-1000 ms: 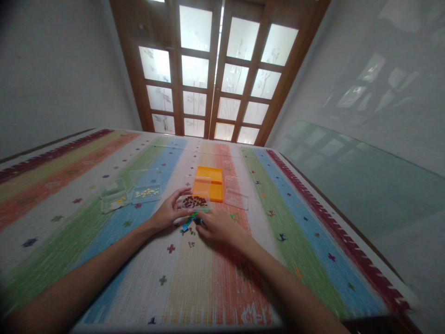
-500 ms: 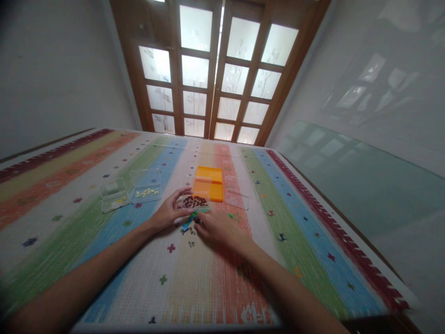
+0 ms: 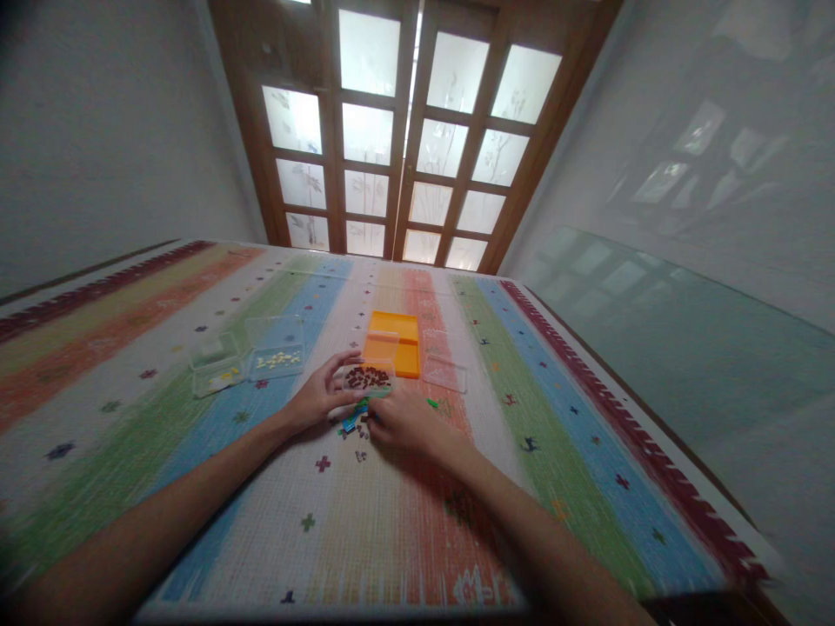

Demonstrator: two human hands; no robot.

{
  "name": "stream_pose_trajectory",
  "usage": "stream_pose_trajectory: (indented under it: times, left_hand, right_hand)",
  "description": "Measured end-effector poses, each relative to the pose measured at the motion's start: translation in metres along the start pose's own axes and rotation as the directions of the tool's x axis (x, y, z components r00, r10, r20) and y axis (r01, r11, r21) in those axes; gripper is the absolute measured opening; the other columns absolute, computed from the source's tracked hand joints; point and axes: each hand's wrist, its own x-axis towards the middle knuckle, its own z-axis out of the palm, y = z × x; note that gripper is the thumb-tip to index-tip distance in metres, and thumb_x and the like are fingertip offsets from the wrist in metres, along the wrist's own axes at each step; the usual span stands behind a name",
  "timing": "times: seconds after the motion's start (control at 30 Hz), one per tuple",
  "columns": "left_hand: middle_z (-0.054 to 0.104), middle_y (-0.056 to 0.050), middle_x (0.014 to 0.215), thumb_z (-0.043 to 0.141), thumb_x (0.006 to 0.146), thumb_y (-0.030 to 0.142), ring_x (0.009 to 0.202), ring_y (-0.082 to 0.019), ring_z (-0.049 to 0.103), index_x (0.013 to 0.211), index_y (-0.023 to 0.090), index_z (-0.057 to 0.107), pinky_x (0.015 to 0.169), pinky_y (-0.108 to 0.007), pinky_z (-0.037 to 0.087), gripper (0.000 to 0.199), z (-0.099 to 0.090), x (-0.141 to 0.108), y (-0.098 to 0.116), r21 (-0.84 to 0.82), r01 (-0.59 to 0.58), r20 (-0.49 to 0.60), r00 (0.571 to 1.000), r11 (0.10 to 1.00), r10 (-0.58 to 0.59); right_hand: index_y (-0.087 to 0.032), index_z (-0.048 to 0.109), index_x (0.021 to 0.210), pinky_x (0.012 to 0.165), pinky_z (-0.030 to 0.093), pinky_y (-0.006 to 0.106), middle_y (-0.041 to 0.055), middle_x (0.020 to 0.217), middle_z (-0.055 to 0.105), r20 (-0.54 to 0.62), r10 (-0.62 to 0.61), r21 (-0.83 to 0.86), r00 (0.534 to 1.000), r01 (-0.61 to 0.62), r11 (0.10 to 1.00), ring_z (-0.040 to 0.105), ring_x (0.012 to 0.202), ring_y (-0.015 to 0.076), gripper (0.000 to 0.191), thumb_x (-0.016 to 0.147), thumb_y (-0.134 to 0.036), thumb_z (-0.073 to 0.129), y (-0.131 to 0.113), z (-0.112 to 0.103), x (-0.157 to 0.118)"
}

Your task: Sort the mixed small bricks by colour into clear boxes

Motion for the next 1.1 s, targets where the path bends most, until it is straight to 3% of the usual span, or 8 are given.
stream_pose_trajectory:
  times: [0.13,0.33,0.57,0.83,1.1]
  left_hand:
    - [0.047,-0.017,0.145,0.086,0.07,0.026,0.105,-0.025,0.07,0.133,0.023,0.051,0.097,-0.046,0.055,0.073,0.0,0.0,0.0,-0.018,0.001,0.019,1.0,1.0,0.0]
    - [0.048,-0.016,0.145,0.086,0.069,0.022,0.104,-0.023,0.07,0.132,0.024,0.052,0.096,-0.044,0.055,0.071,0.0,-0.002,0.002,-0.03,0.002,0.035,0.999,1.0,-0.001]
    - [0.046,-0.017,0.146,0.086,0.069,0.021,0.099,-0.022,0.071,0.132,0.024,0.052,0.093,-0.041,0.056,0.072,-0.002,0.0,-0.001,-0.026,0.004,0.034,0.999,1.0,-0.003]
    - [0.046,-0.016,0.146,0.085,0.07,0.017,0.098,-0.021,0.07,0.132,0.024,0.053,0.092,-0.04,0.056,0.07,-0.002,-0.002,0.003,-0.031,0.015,0.063,0.998,0.999,-0.013]
    - [0.046,-0.017,0.146,0.085,0.07,0.017,0.102,-0.023,0.07,0.131,0.024,0.054,0.092,-0.041,0.056,0.069,-0.002,-0.001,0.002,-0.054,0.004,0.068,0.998,0.999,0.0]
  right_hand:
    - [-0.017,0.074,0.097,0.06,0.029,0.023,0.0032,0.076,0.069,-0.037,-0.012,0.058,0.999,0.014,0.998,0.054,0.065,0.0124,0.016,0.087,-0.018,0.061,0.004,-0.018,-0.003]
    - [-0.015,0.075,0.095,0.059,0.03,0.022,0.001,0.066,0.066,-0.123,0.097,0.165,0.988,-0.076,0.983,0.051,0.057,0.0101,0.017,0.091,-0.022,0.061,0.019,-0.042,0.003]
    - [-0.017,0.079,0.097,0.059,0.03,0.022,0.003,0.073,0.07,0.034,0.127,0.14,0.991,-0.131,0.981,0.054,0.062,0.011,0.016,0.089,-0.022,0.065,0.026,-0.052,0.019]
    - [-0.014,0.08,0.096,0.061,0.036,0.021,0.0017,0.074,0.071,0.209,0.047,0.307,0.977,-0.111,0.945,0.055,0.063,0.0108,0.02,0.087,-0.022,0.064,0.04,-0.054,0.033]
    - [-0.019,0.083,0.09,0.057,0.031,0.021,0.0007,0.069,0.069,0.139,0.124,0.198,0.983,-0.15,0.969,0.052,0.058,0.0099,0.015,0.08,-0.021,0.072,0.036,-0.051,0.04]
